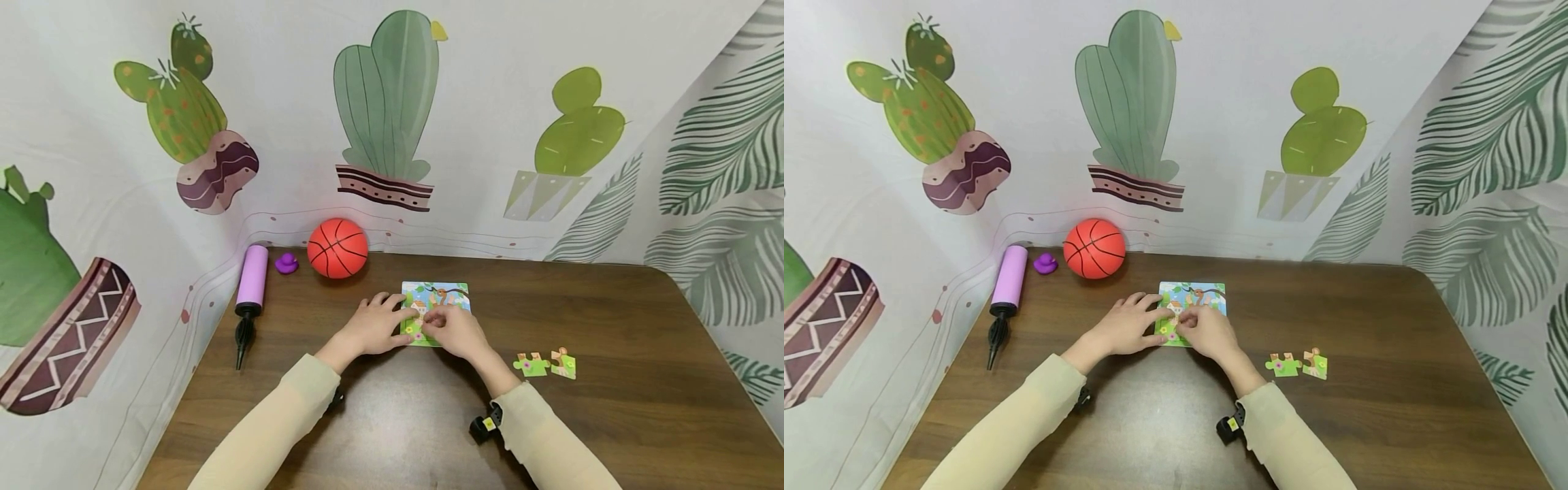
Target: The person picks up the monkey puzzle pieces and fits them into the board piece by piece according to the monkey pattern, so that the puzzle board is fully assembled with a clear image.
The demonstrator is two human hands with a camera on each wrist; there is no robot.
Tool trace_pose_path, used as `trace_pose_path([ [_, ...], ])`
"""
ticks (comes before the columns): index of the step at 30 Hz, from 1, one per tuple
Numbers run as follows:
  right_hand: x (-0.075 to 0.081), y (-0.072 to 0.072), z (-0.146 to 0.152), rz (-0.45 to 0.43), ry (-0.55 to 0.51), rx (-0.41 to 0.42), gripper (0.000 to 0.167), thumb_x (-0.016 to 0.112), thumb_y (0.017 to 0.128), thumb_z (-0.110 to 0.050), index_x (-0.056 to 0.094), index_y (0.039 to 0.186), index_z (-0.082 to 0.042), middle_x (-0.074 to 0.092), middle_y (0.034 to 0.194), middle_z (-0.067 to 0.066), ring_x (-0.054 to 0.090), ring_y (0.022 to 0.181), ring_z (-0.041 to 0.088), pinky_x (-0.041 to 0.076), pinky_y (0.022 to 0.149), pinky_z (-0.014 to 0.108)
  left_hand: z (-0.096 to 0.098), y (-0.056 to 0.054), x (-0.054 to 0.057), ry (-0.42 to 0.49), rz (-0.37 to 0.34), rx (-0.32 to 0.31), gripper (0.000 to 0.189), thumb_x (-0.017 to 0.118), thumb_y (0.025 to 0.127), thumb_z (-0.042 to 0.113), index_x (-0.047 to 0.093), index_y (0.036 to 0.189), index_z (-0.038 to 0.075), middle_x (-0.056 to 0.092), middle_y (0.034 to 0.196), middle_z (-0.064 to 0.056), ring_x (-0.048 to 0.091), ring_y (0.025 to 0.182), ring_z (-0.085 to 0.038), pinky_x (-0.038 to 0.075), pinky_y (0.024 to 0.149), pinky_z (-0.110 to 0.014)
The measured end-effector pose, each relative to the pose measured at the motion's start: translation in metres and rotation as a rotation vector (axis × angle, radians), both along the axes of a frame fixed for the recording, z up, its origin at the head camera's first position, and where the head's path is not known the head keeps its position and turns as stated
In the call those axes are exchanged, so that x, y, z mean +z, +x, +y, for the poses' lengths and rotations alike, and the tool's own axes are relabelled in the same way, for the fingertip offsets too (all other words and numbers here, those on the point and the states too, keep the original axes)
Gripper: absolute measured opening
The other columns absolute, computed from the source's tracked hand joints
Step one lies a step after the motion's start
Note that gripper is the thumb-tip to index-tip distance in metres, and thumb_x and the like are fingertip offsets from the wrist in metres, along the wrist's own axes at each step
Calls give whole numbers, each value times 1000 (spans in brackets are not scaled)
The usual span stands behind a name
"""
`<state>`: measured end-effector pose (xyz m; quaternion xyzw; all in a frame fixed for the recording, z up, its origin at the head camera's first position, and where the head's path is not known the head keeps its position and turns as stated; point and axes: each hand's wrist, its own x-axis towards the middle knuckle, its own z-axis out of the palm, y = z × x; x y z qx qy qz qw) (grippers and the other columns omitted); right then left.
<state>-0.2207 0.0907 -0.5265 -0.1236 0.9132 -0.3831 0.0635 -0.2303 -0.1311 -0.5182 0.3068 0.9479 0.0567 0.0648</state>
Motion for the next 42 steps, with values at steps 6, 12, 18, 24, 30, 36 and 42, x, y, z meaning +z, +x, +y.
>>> trace_pose_path([
  [6,4,0,27,17,-60,-10,18,76,95,-23,80,108,-11,75,87,-5,66,70,11,50,62,34,1,0,-1,-11,-17,4,55,58,101,59,53,151,37,39,161,-6,36,145,-38,37,106,-69],
  [12,15,4,77,84,-66,-21,20,78,94,-21,79,110,-9,74,89,-3,63,69,15,48,62,33,-1,0,-2,2,-35,3,54,58,101,59,55,151,38,38,162,-6,35,146,-39,36,107,-70],
  [18,23,19,134,63,-5,1,28,79,94,-29,77,115,-10,72,93,-3,58,60,14,46,56,31,-3,-1,-5,5,-40,-5,51,57,103,56,55,151,39,37,164,-4,34,147,-39,35,107,-70],
  [24,24,41,181,110,84,65,34,85,88,-32,77,115,-13,71,97,-3,50,59,9,42,56,28,-3,1,-3,-22,-64,-40,53,53,107,50,46,158,37,31,168,5,30,151,-36,33,108,-72],
  [30,21,54,202,107,171,120,46,89,82,-42,76,118,-16,70,107,-5,64,87,14,53,73,33,-5,2,0,-37,-77,-57,53,51,109,46,43,160,36,31,168,6,29,152,-34,32,109,-72],
  [36,15,56,209,82,311,147,54,90,77,-51,76,118,-20,66,110,-9,63,95,13,52,76,39,-3,3,1,-63,-68,-77,51,50,108,47,43,159,41,29,168,4,29,150,-39,33,108,-73],
  [42,11,55,208,62,327,143,46,91,78,-43,75,114,-19,65,106,-8,61,93,13,52,76,39,-1,6,2,-69,-67,-101,53,51,107,50,42,159,43,26,170,0,28,151,-43,32,108,-73],
])
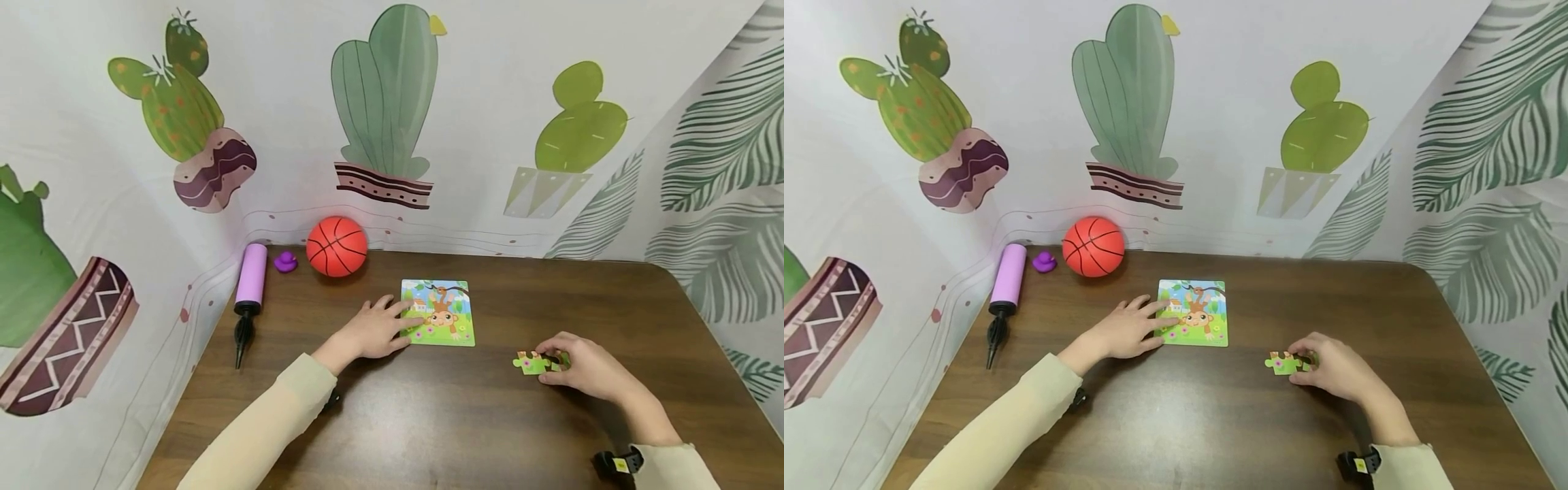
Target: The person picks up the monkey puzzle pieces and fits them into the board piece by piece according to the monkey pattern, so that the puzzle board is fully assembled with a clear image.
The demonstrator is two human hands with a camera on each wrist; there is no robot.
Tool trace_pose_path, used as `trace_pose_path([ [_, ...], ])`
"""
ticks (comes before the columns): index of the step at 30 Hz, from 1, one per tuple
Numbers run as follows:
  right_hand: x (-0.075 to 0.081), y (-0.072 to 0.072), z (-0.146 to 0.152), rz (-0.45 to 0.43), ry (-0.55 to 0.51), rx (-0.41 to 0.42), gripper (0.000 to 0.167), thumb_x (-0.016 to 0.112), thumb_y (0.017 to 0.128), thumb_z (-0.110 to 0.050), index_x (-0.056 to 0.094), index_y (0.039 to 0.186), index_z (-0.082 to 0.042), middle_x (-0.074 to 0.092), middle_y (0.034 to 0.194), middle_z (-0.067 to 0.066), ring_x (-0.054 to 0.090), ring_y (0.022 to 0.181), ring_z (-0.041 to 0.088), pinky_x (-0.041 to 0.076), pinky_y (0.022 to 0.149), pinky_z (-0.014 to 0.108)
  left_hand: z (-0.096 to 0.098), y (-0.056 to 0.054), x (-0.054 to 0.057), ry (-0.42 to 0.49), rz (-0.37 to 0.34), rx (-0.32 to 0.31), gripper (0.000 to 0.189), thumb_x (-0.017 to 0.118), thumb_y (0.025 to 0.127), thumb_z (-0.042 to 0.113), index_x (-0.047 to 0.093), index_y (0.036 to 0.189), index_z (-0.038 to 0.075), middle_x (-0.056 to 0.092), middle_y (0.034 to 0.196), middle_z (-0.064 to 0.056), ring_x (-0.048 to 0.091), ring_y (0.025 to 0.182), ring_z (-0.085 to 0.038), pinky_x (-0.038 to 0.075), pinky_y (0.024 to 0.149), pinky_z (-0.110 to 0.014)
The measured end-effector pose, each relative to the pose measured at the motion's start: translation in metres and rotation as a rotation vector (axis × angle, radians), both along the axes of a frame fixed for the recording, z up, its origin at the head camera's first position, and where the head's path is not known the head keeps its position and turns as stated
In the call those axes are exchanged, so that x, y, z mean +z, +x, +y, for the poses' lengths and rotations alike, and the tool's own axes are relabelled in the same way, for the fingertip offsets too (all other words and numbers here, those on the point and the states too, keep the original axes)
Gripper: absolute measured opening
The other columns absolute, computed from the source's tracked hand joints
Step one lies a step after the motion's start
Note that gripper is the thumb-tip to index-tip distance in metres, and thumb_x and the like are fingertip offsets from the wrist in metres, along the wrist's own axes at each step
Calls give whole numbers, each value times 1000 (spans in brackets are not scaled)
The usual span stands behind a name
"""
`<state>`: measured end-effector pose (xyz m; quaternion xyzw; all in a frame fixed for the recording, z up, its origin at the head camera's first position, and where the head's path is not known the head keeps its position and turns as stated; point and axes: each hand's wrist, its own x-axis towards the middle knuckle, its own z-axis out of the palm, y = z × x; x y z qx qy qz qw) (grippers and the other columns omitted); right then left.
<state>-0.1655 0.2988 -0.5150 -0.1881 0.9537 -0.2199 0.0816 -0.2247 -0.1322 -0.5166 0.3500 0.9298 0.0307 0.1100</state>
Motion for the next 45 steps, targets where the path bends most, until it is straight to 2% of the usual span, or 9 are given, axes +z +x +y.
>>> trace_pose_path([
  [3,1,-1,-1,0,-6,-5,47,92,78,-42,75,114,-17,64,103,-8,60,91,13,52,76,39,0,1,-1,11,13,-15,54,53,107,50,42,159,42,27,169,-2,28,151,-39,32,109,-72],
  [9,2,-4,-2,-20,-8,11,41,91,80,-39,73,111,-18,59,97,-9,55,87,12,48,73,36,0,2,-3,9,87,-86,55,53,107,49,43,160,37,31,167,-1,30,151,-29,32,114,-64],
  [16,0,-3,-3,-36,-40,-11,41,92,79,-36,71,109,-18,59,96,-8,55,87,13,47,73,34,0,4,-1,16,116,-135,51,57,107,44,51,156,32,40,163,-6,37,149,-28,32,119,-49],
  [21,-5,0,-3,-29,-94,-39,41,93,78,-33,69,108,-20,62,97,-9,57,88,12,48,73,31,0,5,-1,16,122,-137,48,58,106,44,54,153,35,40,163,-5,37,149,-27,35,117,-48],
  [28,-6,1,-4,-20,-181,-28,40,94,78,-25,66,108,-22,62,98,-8,56,82,12,45,68,28,-1,4,-3,20,119,-123,48,57,106,44,53,154,36,39,164,-4,36,150,-26,36,116,-50],
  [34,-5,2,-3,-31,-209,-37,40,94,78,-26,67,108,-21,61,95,-6,53,76,11,44,64,27,0,5,-2,28,106,-113,48,58,106,44,54,153,36,39,164,-3,36,150,-26,37,115,-51],
  [45,-12,4,0,-22,-256,-42,39,92,80,-22,72,113,-22,63,94,-7,57,78,12,46,65,26,-1,5,0,32,82,-98,48,58,106,45,54,152,37,39,164,-3,35,151,-25,36,115,-54],
])
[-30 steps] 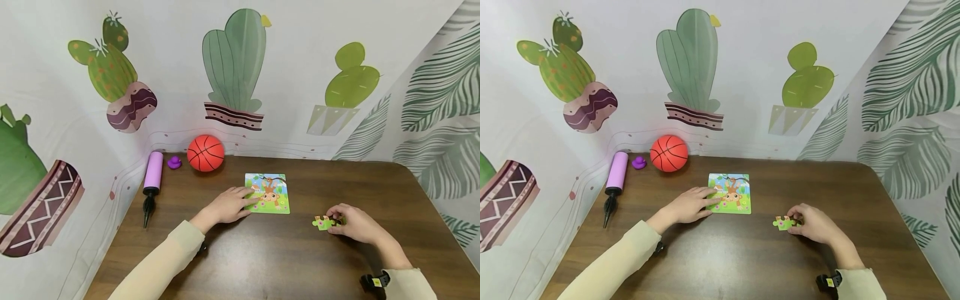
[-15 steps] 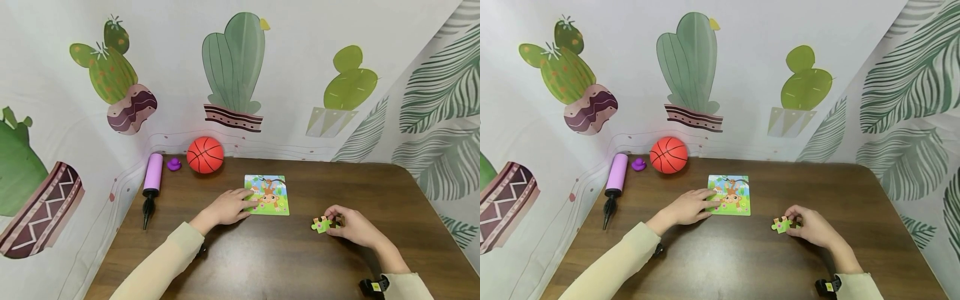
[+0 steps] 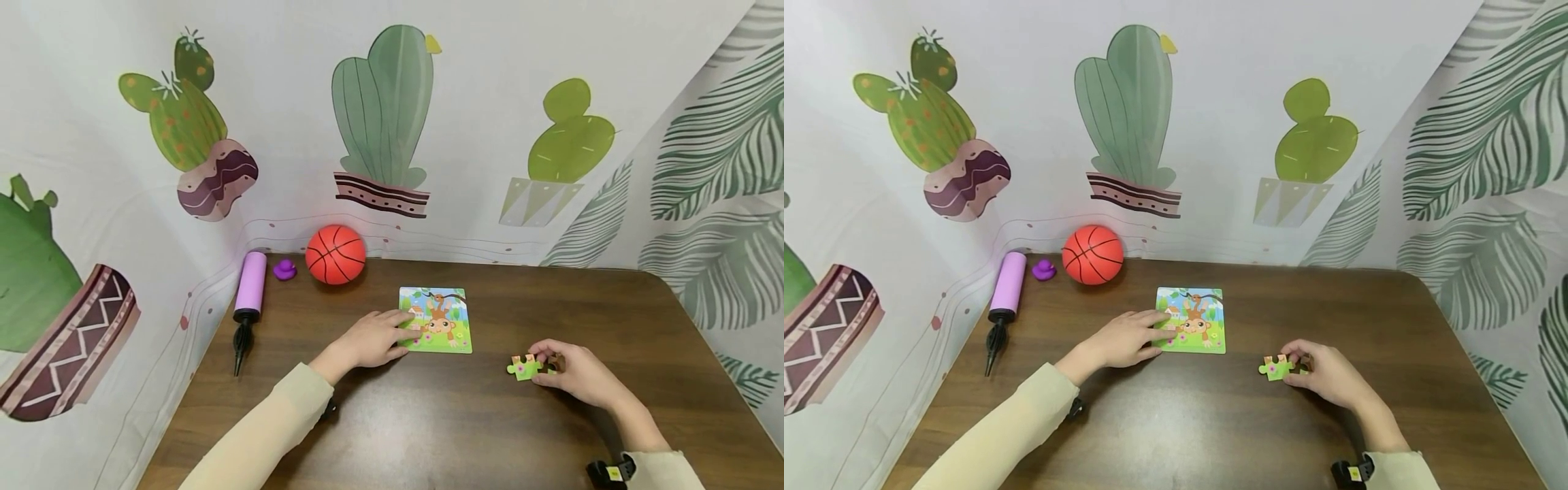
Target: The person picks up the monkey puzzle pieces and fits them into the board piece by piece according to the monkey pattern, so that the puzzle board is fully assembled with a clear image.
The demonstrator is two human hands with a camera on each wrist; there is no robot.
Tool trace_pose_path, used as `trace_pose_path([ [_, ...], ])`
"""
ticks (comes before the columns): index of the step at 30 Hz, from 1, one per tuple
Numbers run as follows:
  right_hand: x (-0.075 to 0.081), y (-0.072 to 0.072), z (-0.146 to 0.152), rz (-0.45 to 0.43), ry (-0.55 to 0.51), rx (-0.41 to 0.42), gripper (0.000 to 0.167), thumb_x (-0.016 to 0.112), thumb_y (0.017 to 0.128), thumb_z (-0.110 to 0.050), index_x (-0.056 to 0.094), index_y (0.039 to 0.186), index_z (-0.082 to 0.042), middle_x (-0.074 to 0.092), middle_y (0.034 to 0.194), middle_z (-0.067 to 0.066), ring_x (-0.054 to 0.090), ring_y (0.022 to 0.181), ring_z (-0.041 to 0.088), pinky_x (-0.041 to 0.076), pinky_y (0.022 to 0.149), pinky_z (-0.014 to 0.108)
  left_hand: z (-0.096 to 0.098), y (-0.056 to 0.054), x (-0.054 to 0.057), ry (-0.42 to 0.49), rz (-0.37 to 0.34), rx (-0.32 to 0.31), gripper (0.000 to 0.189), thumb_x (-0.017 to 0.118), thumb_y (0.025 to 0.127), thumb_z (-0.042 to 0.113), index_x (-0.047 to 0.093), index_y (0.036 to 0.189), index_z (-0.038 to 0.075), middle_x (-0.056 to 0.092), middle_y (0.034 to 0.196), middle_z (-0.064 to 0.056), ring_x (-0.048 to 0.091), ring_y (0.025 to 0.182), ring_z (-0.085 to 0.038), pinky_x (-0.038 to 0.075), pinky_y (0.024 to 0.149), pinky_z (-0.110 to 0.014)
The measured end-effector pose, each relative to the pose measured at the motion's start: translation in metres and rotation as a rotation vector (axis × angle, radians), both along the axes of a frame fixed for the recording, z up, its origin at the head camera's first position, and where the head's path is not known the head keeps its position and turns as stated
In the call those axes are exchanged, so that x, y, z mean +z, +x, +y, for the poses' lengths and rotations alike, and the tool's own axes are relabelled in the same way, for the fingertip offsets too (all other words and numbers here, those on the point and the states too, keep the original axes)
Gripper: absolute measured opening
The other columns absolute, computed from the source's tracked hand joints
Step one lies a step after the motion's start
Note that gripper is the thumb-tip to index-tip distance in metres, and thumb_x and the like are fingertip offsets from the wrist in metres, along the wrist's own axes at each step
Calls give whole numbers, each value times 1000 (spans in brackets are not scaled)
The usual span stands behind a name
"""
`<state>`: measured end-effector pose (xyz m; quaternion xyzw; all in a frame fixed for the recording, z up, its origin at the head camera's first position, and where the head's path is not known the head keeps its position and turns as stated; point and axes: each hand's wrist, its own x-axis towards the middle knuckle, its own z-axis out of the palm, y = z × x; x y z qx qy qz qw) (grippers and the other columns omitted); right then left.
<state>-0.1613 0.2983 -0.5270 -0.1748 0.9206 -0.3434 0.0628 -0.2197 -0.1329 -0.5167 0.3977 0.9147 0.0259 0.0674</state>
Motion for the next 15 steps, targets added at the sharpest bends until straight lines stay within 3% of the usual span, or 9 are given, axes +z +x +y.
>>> trace_pose_path([
  [9,-3,2,1,60,-10,8,21,82,91,-16,75,109,-23,71,87,-10,61,77,5,45,64,26,-1,-2,-2,22,-12,1,47,58,106,44,55,152,37,39,164,-2,34,151,-25,36,115,-53],
  [15,-3,0,-5,42,-177,28,17,75,96,-7,76,111,-14,75,99,-4,66,80,7,53,64,24,-2,-4,-3,22,-6,-4,47,58,106,45,55,152,37,40,163,-2,35,150,-25,36,115,-52],
])
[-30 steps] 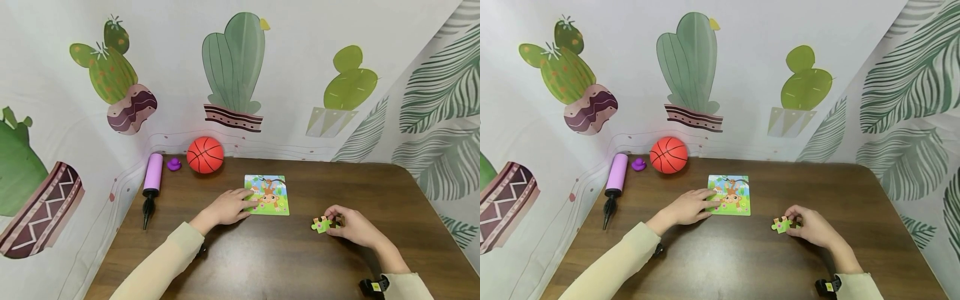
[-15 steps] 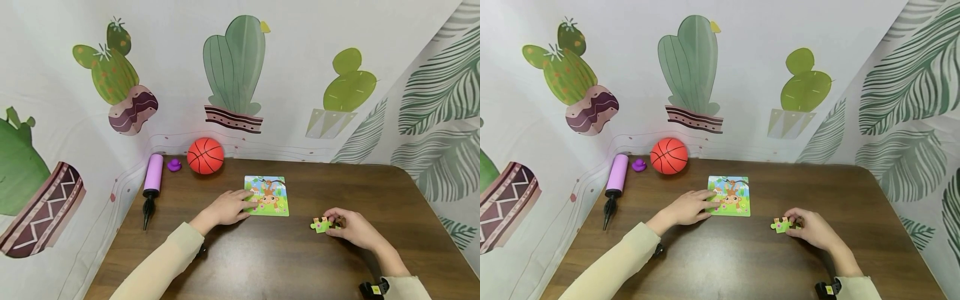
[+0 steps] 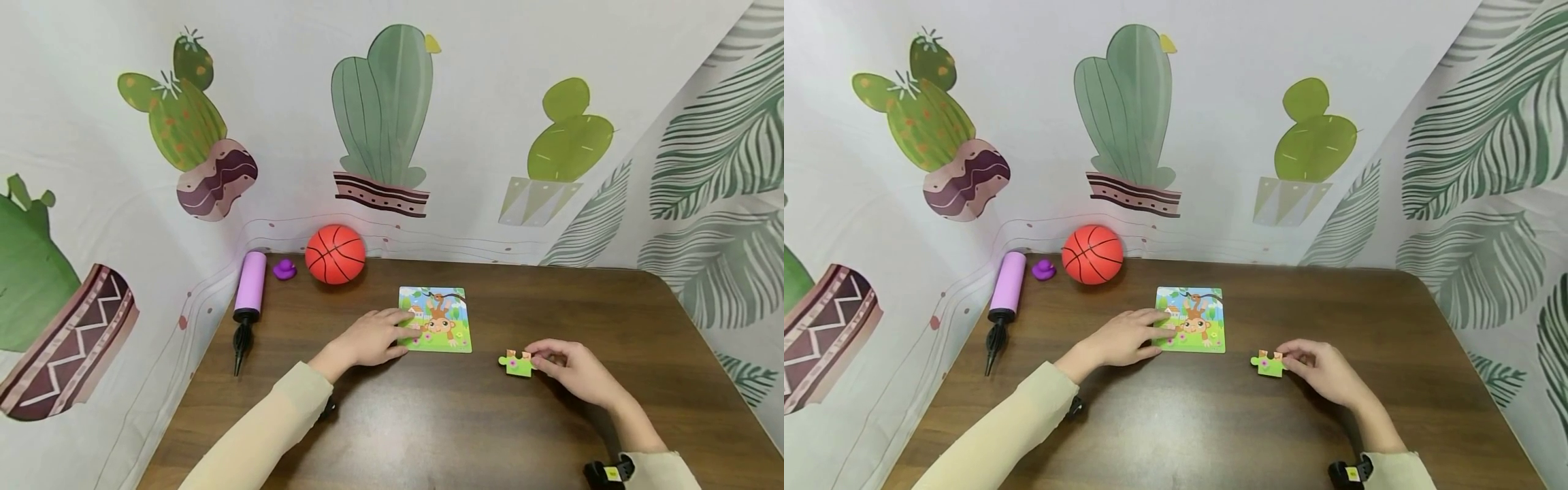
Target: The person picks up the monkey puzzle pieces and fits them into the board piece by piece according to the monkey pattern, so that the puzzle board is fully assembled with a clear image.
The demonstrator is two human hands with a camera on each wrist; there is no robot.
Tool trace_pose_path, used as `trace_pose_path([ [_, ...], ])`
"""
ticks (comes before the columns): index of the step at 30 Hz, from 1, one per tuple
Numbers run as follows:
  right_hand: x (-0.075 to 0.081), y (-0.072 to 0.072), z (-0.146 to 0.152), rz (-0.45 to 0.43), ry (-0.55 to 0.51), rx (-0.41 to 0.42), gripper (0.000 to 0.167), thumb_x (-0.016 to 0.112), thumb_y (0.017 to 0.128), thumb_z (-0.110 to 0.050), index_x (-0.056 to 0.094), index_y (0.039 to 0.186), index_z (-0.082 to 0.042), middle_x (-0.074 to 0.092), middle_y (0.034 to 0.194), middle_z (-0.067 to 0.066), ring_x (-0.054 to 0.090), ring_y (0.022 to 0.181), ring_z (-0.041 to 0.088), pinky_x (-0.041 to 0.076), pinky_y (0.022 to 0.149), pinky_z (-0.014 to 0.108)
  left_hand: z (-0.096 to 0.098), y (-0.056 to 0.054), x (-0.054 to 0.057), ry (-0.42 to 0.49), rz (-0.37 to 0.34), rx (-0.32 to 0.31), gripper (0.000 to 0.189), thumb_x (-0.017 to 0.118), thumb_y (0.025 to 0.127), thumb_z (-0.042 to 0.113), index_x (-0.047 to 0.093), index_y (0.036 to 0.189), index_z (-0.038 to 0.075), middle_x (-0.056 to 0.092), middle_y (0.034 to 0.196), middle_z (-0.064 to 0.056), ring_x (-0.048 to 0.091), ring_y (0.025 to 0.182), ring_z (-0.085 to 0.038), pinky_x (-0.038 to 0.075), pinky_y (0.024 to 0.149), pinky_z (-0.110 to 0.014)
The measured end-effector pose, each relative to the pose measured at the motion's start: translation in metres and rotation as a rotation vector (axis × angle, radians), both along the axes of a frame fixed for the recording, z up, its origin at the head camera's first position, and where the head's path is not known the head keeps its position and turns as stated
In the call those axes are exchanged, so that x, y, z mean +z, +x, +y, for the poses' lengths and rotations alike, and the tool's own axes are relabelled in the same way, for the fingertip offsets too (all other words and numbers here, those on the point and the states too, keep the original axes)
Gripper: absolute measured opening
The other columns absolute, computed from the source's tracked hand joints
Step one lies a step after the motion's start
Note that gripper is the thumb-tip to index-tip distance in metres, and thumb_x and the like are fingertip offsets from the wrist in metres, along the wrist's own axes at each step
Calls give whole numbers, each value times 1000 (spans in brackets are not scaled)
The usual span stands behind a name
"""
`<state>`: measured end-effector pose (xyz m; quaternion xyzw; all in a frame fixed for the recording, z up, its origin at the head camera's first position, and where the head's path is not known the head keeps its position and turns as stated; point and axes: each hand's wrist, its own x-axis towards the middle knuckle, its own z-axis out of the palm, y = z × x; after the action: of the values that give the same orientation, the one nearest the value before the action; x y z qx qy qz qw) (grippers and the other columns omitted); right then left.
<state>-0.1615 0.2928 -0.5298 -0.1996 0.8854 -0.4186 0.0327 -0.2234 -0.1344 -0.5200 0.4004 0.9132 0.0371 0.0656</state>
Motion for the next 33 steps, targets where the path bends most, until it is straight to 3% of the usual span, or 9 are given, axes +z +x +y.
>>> trace_pose_path([
  [5,2,-5,-14,-37,-92,-31,14,73,97,-6,77,111,-7,76,101,3,65,79,8,53,64,24,0,0,-1,1,2,-2,47,58,106,46,55,152,38,40,163,-1,35,150,-25,37,115,-51],
  [16,10,-25,-60,-110,-140,-59,19,73,99,-12,77,115,-5,76,106,7,65,86,14,53,69,26,-2,0,0,18,6,-14,47,59,105,44,56,151,36,41,162,-3,37,149,-26,38,113,-53],
  [25,0,-43,-102,-73,-109,-50,16,71,98,-7,78,112,-5,76,104,6,64,85,14,52,70,27,-4,0,5,27,-23,-9,46,60,105,43,57,150,35,40,163,-2,35,151,-25,37,115,-53],
  [33,0,-53,-132,-105,-64,-29,17,70,100,-11,79,114,-6,75,96,2,59,73,15,47,61,30,-2,0,4,28,-30,-8,45,61,105,42,59,150,35,41,163,-2,35,150,-25,37,115,-53],
])
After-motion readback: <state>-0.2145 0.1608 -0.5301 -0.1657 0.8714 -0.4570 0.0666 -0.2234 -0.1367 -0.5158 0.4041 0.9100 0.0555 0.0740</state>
